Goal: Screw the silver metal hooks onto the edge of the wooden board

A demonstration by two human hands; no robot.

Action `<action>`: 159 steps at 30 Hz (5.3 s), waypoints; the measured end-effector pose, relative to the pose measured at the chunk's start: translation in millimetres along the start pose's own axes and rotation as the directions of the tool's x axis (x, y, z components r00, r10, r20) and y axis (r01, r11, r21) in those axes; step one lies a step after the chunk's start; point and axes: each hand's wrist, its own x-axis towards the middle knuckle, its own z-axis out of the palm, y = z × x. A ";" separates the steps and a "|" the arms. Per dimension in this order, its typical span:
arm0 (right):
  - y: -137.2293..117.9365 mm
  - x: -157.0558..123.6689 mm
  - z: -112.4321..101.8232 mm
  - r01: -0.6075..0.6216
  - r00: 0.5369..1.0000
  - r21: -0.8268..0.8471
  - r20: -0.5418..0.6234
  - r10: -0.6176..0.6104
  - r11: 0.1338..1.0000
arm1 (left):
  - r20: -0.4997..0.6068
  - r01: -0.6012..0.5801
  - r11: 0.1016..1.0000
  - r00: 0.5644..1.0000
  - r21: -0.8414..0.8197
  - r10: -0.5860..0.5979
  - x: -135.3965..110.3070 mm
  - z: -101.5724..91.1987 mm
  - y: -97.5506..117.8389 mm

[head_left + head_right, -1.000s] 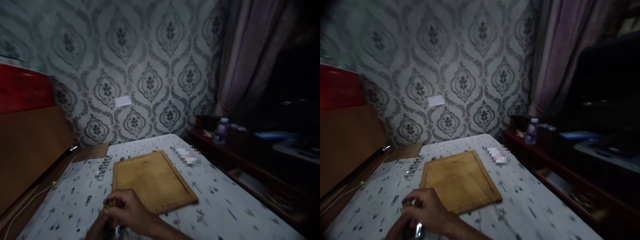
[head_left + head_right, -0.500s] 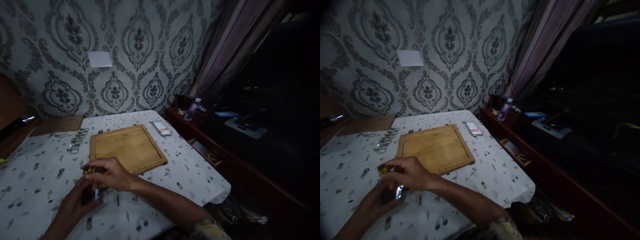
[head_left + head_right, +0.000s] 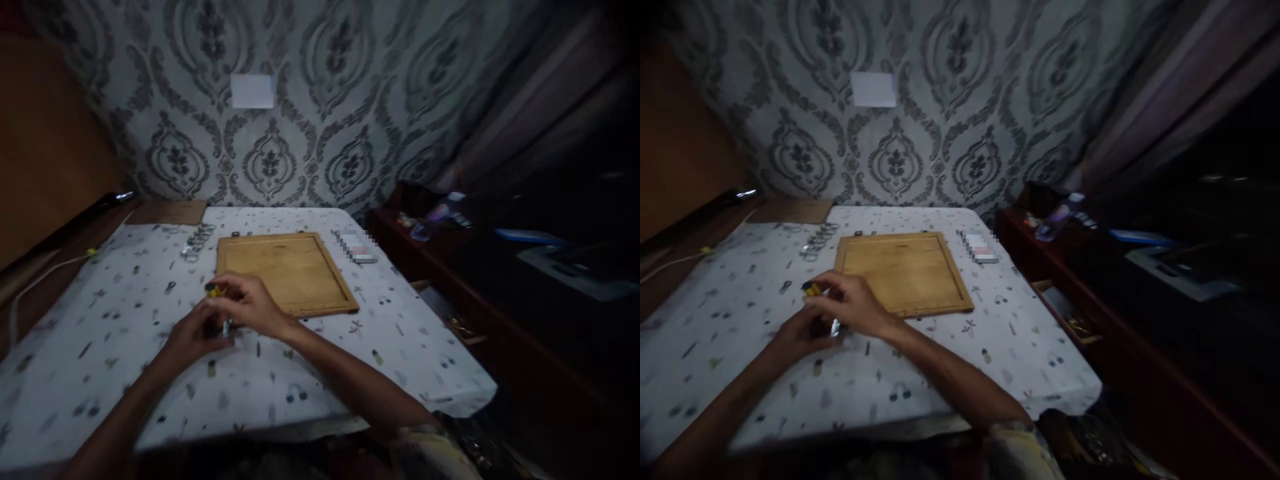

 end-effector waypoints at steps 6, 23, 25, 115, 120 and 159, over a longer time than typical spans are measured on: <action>3.6 8.1 1.6 0.095 0.994 -0.077 -0.038 -0.098 0.993 | 0.040 -0.009 1.000 0.999 0.029 0.008 4.0 -5.9 6.1; 6.3 -0.9 1.1 0.137 0.975 -0.035 -0.172 -0.141 0.990 | 0.074 -0.017 0.999 0.997 0.036 0.014 4.4 -6.9 5.3; 6.5 -1.8 0.9 0.169 0.962 -0.044 -0.208 -0.174 0.985 | 0.074 -0.014 0.999 0.997 0.040 0.011 4.4 -7.7 7.5; 9.6 -8.3 -2.8 0.310 0.907 -0.208 -0.226 -0.354 0.928 | 0.067 -0.010 0.999 0.998 0.043 0.007 3.7 -8.8 9.7; 8.8 -7.1 -3.8 0.304 0.908 -0.187 -0.239 -0.343 0.934 | 0.079 0.002 1.000 0.997 0.022 -0.004 3.6 -9.0 12.5; 15.5 -4.6 0.6 0.144 0.977 -0.021 -0.156 -0.145 0.989 | 0.058 -0.015 0.997 0.998 0.075 0.011 3.3 -8.2 10.3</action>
